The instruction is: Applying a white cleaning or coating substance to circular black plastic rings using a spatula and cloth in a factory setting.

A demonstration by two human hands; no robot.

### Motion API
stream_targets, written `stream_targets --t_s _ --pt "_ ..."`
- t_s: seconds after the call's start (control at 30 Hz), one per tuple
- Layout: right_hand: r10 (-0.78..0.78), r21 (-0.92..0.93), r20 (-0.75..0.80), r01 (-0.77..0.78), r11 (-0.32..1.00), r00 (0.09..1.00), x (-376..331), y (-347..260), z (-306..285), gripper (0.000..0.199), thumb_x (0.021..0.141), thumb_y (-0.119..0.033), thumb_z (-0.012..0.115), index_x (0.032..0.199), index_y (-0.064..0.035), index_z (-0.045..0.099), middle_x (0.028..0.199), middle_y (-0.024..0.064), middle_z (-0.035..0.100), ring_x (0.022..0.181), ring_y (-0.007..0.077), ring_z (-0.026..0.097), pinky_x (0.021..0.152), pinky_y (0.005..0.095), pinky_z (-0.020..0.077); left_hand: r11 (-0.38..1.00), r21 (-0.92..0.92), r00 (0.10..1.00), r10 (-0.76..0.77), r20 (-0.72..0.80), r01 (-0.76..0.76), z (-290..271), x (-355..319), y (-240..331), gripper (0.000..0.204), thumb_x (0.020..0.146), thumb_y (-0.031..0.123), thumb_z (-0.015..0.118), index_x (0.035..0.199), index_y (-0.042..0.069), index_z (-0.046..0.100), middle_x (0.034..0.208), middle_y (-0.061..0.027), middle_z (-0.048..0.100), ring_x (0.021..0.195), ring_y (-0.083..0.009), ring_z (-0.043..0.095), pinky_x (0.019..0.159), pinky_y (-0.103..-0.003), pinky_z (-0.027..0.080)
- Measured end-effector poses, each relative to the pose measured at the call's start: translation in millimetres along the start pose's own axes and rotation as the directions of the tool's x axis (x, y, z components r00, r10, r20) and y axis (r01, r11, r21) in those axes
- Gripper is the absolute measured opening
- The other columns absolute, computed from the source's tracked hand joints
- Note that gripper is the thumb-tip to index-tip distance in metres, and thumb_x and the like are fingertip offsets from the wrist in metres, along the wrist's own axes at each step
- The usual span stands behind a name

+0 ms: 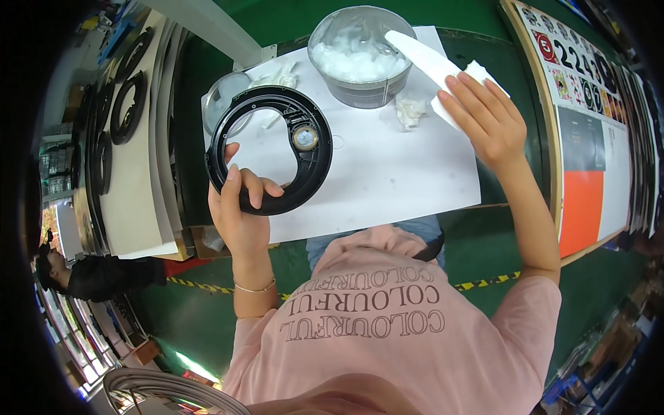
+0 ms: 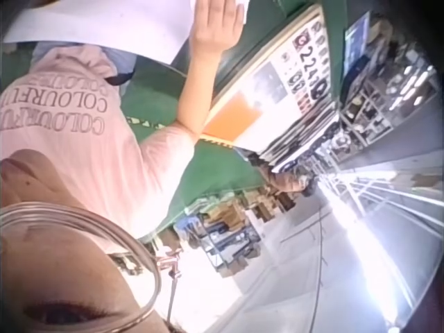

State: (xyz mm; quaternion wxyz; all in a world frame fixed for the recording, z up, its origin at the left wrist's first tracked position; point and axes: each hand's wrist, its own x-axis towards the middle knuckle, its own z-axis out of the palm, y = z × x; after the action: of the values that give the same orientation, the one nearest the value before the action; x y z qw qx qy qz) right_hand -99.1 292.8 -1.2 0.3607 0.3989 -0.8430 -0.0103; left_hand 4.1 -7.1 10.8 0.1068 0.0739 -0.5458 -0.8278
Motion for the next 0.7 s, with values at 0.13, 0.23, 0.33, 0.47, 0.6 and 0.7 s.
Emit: stream_targets --t_s 0.13,0.23,0.33,0.47,0.6,0.7 --pt "0.010 0.009 0.019 -0.010 1.000 1.000 -3.7 -1.3 -3.6 0.020 0.074 -0.006 0.057 0.093 -0.0074 0.063 0.100 0.0073 0.061 0.098 0.0222 0.057 0.085 0.0323 0.0431 1.000 0.006 1.000 -0.020 -0.002 0.020 3.3 3.2 0.4 0.029 0.090 0.014 0.037 0.115 0.000 0.040 0.051 -0.0049 0.043 0.053 -0.0222 0.057 0.059 -0.033 0.048" --pt "0.008 -0.015 0.032 -0.007 1.000 0.999 -9.3 -1.5 -1.4 0.020 0.075 -0.006 0.057 0.093 -0.0075 0.063 0.099 0.0066 0.062 0.098 0.0219 0.057 0.085 0.0324 0.0425 1.000 -0.004 0.999 -0.025 0.026 0.025 5.3 7.0 -1.2 0.030 0.090 0.014 0.037 0.116 0.000 0.039 0.051 -0.0049 0.043 0.053 -0.0225 0.057 0.060 -0.033 0.048" --pt "-0.012 -0.059 0.042 0.014 0.998 0.999 -14.8 2.5 -4.7 0.019 0.076 -0.005 0.056 0.094 -0.0078 0.063 0.100 0.0056 0.062 0.098 0.0218 0.057 0.085 0.0323 0.0424 1.000 -0.005 0.999 -0.029 0.031 0.029 10.2 11.5 -0.5 0.030 0.089 0.013 0.037 0.116 0.000 0.039 0.051 -0.0051 0.042 0.053 -0.0223 0.056 0.060 -0.034 0.048" --pt "-0.037 -0.153 0.012 0.039 0.987 0.999 -23.7 14.7 -26.5 0.017 0.075 -0.006 0.059 0.091 -0.0087 0.063 0.096 0.0055 0.062 0.095 0.0199 0.058 0.083 0.0331 0.0435 0.999 -0.005 0.999 -0.032 -0.033 0.032 22.6 11.8 -4.8 0.031 0.087 0.011 0.039 0.115 -0.003 0.039 0.051 -0.0043 0.040 0.050 -0.0198 0.052 0.057 -0.034 0.046" --pt "0.043 -0.017 -0.189 -0.047 0.999 0.981 -29.4 18.6 -20.2 0.015 0.070 -0.013 0.067 0.084 -0.0105 0.062 0.091 0.0064 0.063 0.083 0.0184 0.061 0.074 0.0305 0.0464 0.996 0.074 0.970 -0.022 -0.241 0.041 19.7 4.0 -6.5 0.035 0.086 0.011 0.041 0.116 -0.005 0.038 0.051 -0.0003 0.035 0.044 -0.0103 0.036 0.049 -0.029 0.043" --pt "0.130 0.127 -0.208 -0.105 0.986 0.969 -10.9 12.9 -28.0 0.016 0.072 -0.008 0.057 0.088 -0.0088 0.062 0.096 0.0066 0.062 0.089 0.0193 0.060 0.077 0.0302 0.0473 1.000 0.018 0.967 0.023 -0.252 -0.019 15.6 -8.9 3.4 0.030 0.089 0.012 0.038 0.115 -0.001 0.045 0.057 0.0002 0.033 0.053 -0.0076 0.033 0.055 -0.021 0.038"
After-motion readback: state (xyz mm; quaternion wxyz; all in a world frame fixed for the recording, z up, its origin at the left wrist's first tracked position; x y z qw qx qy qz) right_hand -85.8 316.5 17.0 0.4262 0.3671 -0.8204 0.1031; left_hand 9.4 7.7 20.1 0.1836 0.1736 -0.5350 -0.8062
